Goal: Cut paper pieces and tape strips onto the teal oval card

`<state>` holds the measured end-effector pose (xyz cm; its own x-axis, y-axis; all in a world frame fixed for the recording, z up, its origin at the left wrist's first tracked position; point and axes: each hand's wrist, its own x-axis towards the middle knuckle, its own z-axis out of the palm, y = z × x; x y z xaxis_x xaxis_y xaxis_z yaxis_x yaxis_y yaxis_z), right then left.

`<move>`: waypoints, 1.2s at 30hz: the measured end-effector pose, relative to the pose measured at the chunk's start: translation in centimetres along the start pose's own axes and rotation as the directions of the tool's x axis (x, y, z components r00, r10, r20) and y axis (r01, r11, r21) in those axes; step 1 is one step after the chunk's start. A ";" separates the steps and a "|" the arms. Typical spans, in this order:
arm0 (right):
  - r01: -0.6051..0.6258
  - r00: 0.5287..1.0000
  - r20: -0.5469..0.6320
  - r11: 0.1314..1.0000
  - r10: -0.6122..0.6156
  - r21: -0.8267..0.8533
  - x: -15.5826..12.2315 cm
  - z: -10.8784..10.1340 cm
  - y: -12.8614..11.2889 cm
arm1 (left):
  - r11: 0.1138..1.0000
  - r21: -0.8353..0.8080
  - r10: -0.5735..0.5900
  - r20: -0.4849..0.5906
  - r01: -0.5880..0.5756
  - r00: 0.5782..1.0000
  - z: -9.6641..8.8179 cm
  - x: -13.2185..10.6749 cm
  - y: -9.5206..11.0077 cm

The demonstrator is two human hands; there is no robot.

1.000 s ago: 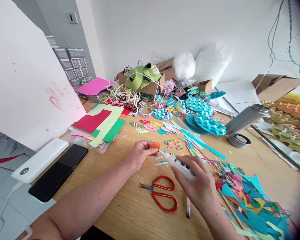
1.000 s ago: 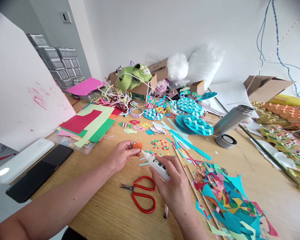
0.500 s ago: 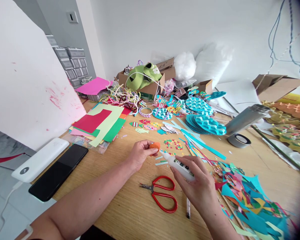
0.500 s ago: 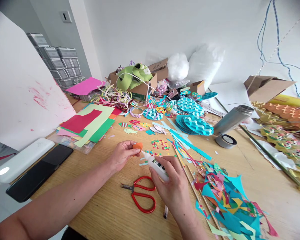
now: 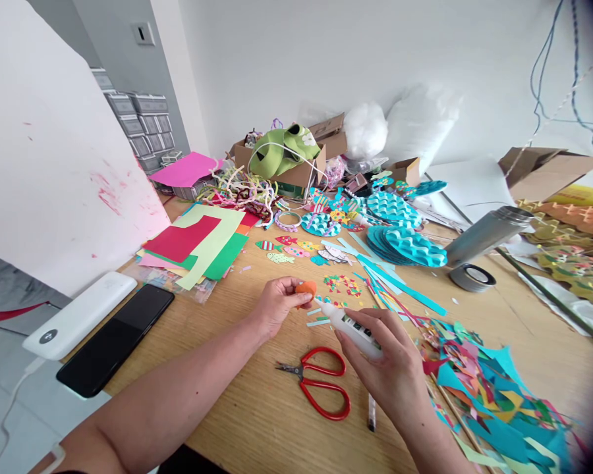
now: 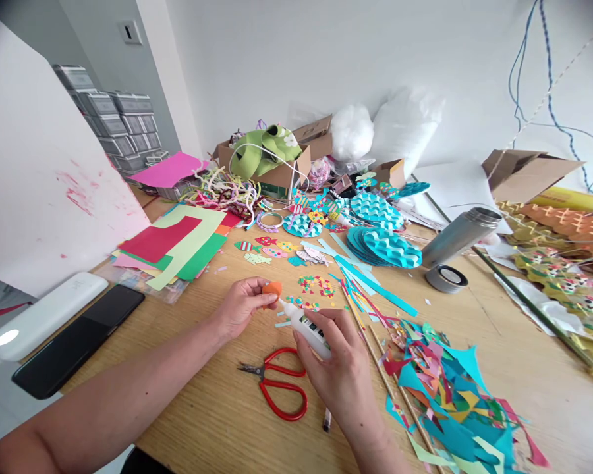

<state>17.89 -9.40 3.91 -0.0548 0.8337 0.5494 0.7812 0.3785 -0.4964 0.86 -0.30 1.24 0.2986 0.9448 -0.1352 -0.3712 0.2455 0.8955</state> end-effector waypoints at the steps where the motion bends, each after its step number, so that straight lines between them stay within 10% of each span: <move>1: 0.001 1.000 -0.001 1.000 -0.001 0.000 0.0 0.0 0.0 | 1.000 -0.002 0.000 0.000 0.000 1.000 0.0 0.0 0.0; 36: -0.016 0.999 -0.029 1.000 0.017 0.017 0.3 -0.6 0.4 | 0.998 -0.033 -0.056 -0.020 0.056 0.998 -0.1 0.0 -0.1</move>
<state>18.52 -9.22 4.27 -0.0239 0.8280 0.5603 0.7711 0.3719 -0.5167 0.87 -0.28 1.08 0.3013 0.9336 -0.1940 -0.3826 0.3047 0.8722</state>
